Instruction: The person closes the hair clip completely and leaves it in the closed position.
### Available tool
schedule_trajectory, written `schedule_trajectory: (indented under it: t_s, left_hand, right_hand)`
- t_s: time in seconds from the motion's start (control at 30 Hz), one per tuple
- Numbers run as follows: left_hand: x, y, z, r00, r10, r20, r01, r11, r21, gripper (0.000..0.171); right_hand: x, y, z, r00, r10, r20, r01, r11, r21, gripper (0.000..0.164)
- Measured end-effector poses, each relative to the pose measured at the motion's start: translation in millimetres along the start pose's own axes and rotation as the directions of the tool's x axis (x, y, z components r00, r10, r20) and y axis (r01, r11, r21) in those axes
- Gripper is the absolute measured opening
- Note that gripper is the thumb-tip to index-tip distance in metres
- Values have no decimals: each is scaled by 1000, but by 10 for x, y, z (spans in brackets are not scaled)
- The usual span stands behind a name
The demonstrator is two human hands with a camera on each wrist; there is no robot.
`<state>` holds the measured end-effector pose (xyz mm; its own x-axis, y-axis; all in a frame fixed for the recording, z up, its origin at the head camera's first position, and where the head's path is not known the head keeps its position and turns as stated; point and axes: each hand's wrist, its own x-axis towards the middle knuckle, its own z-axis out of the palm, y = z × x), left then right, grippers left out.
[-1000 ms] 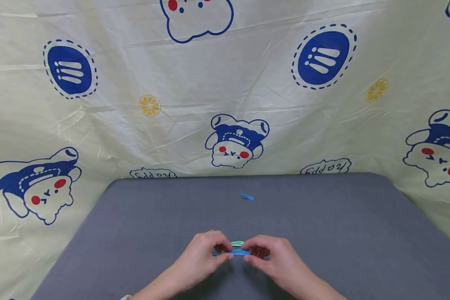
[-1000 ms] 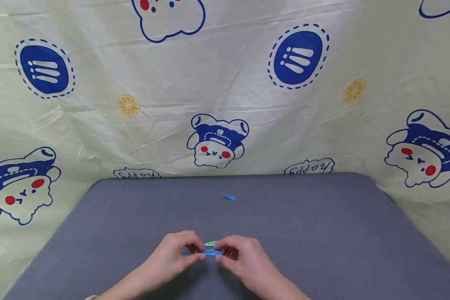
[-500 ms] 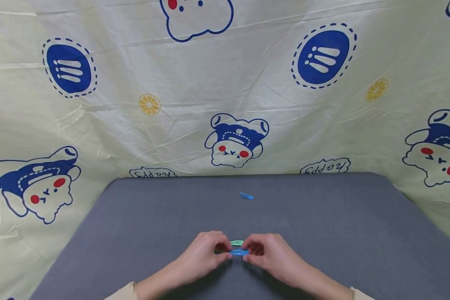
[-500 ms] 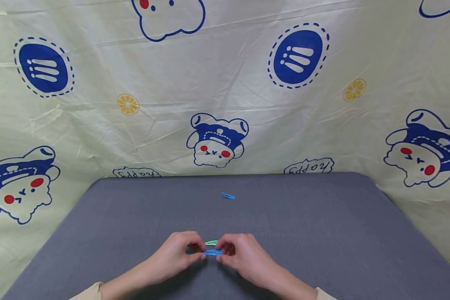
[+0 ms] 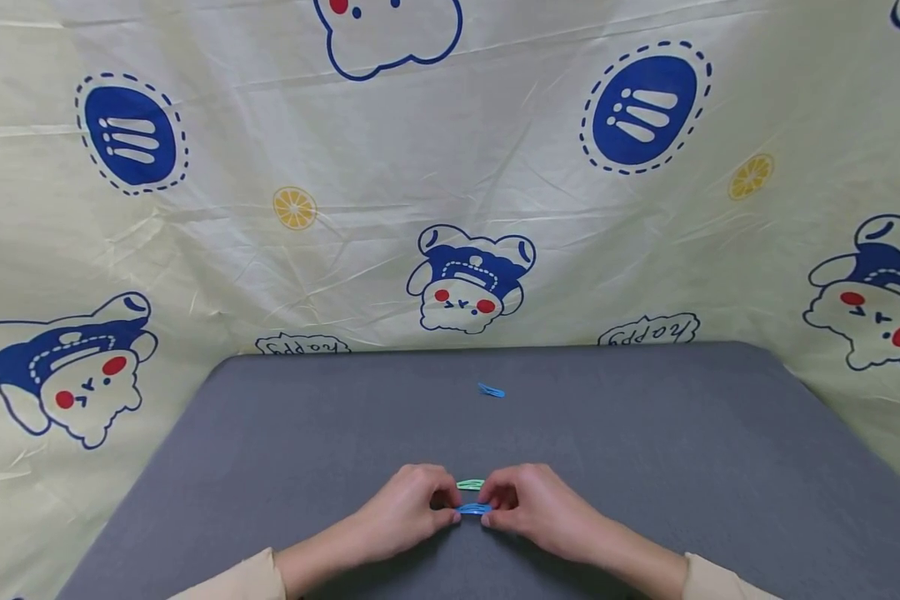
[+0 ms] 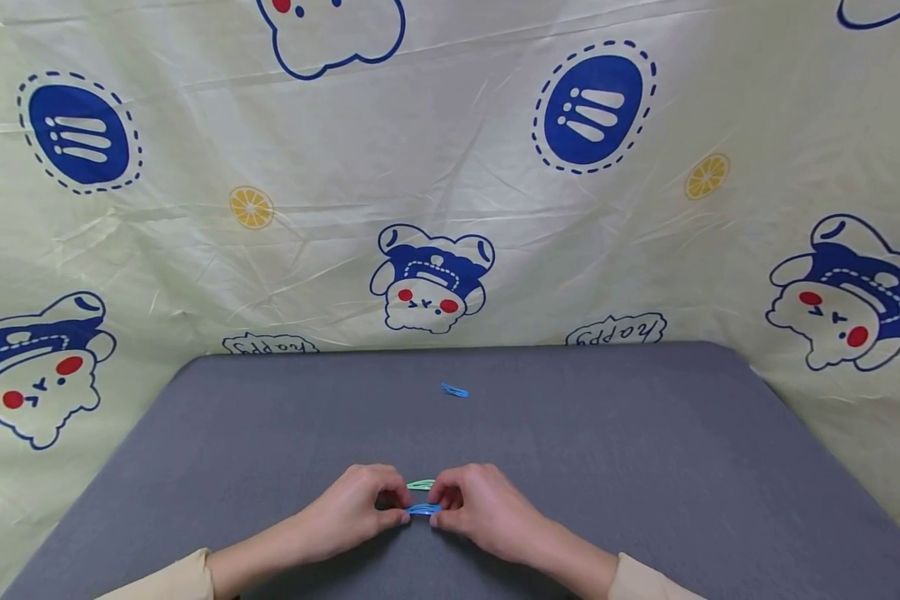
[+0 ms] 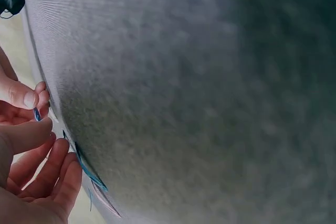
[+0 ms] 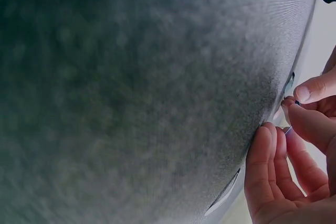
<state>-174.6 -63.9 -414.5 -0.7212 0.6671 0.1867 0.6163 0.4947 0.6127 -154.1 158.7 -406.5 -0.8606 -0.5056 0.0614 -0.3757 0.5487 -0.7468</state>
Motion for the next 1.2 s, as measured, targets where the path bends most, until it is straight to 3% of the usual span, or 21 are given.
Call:
schedule_trajectory:
  t_s: [0.47,1.2]
  left_hand:
    - [31,-91,11,999,-8,35,7,1000,7,13]
    - [-7,-149,49,1000,-14,-17,13,1000,-12,9]
  right_hand:
    - [61,60,32,999,22,24,-22,1000,10,13]
    - [81,71,27,1000,23,19,-23,1000,-14,14]
